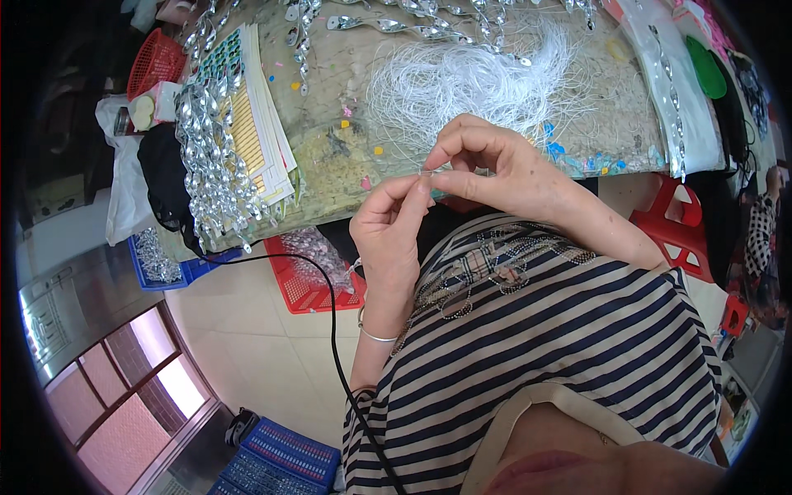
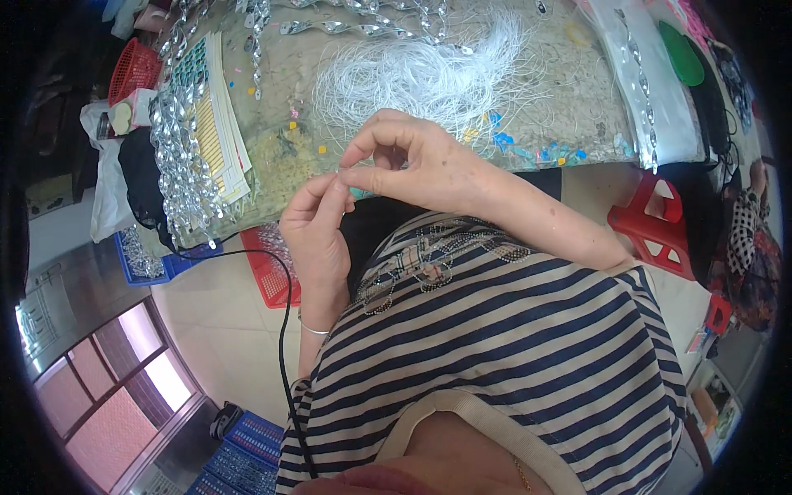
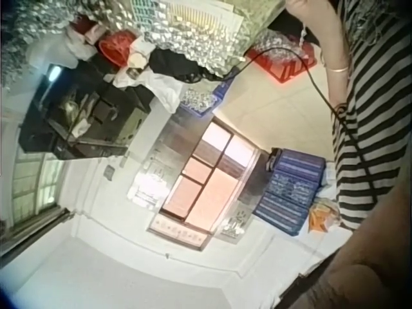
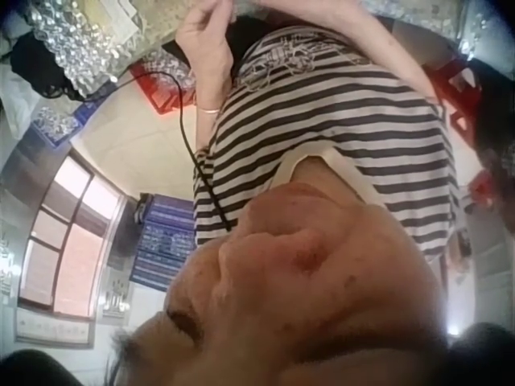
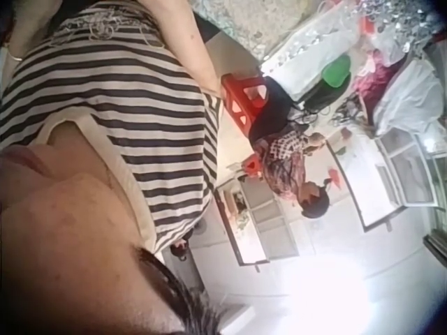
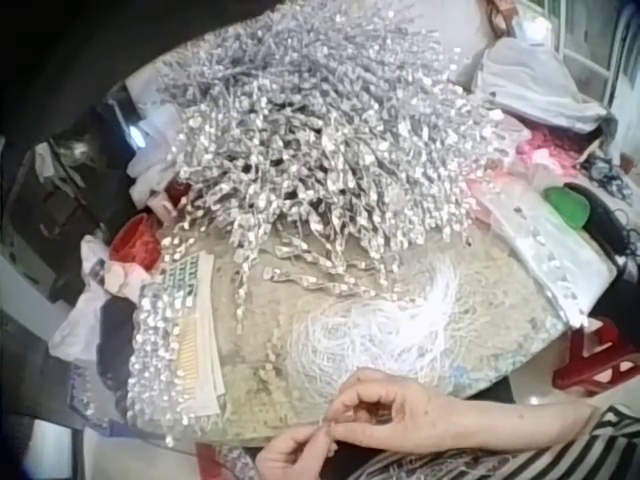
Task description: Assembling small decorative components and toy parts by hand at a factory workbench.
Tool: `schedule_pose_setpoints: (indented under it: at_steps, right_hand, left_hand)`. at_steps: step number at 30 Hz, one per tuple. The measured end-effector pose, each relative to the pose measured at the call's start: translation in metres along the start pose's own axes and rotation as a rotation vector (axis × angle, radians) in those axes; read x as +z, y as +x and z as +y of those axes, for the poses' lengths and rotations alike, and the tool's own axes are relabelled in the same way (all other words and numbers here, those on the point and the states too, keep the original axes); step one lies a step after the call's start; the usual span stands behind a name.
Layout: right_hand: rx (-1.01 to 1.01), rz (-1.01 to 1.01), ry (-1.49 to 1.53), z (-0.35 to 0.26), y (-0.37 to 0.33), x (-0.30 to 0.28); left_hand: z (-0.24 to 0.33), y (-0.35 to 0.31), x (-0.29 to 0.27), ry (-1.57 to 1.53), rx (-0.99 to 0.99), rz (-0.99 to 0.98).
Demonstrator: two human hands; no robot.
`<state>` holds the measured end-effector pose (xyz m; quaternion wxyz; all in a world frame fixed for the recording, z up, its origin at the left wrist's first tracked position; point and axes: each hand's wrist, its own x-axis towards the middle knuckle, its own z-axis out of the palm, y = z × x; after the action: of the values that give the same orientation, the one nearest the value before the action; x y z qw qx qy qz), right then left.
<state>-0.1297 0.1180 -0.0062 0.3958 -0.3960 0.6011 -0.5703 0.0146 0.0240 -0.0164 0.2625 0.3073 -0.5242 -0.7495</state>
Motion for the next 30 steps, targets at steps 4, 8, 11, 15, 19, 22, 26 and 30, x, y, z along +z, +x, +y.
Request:
schedule_pose_setpoints:
  at_steps: [4, 8, 11, 15, 19, 22, 26, 30]
  right_hand:
    - [0.151, -0.006, 0.167, 0.000, 0.000, 0.003]
    - [0.056, -0.005, 0.059, 0.004, 0.001, 0.001]
    - [0.102, -0.015, 0.118, 0.003, 0.001, 0.001]
    - [0.191, 0.002, 0.210, 0.004, 0.002, 0.002]
    - [0.169, -0.072, 0.337, 0.009, 0.005, 0.002]
    - [0.354, -0.046, 0.412, 0.001, 0.006, 0.002]
    - [0.227, -0.078, 0.580, -0.007, 0.009, -0.006]
    - [0.168, 0.265, 0.569, -0.022, 0.017, -0.039]
  left_hand:
    - [0.000, 0.000, 0.000, 0.070, -0.005, -0.028]
    - [0.001, -0.001, -0.001, 0.090, -0.033, -0.021]
    - [0.004, -0.001, 0.000, 0.099, -0.071, 0.008]
    - [0.001, 0.000, -0.003, 0.113, -0.097, -0.013]
    - [-0.001, 0.002, -0.006, 0.115, -0.152, -0.106]
    - [0.004, 0.002, -0.005, 0.106, -0.140, -0.092]
    - [0.015, 0.002, -0.005, 0.162, -0.129, -0.140]
    - [0.006, -0.004, -0.025, 0.220, -0.101, -0.134]
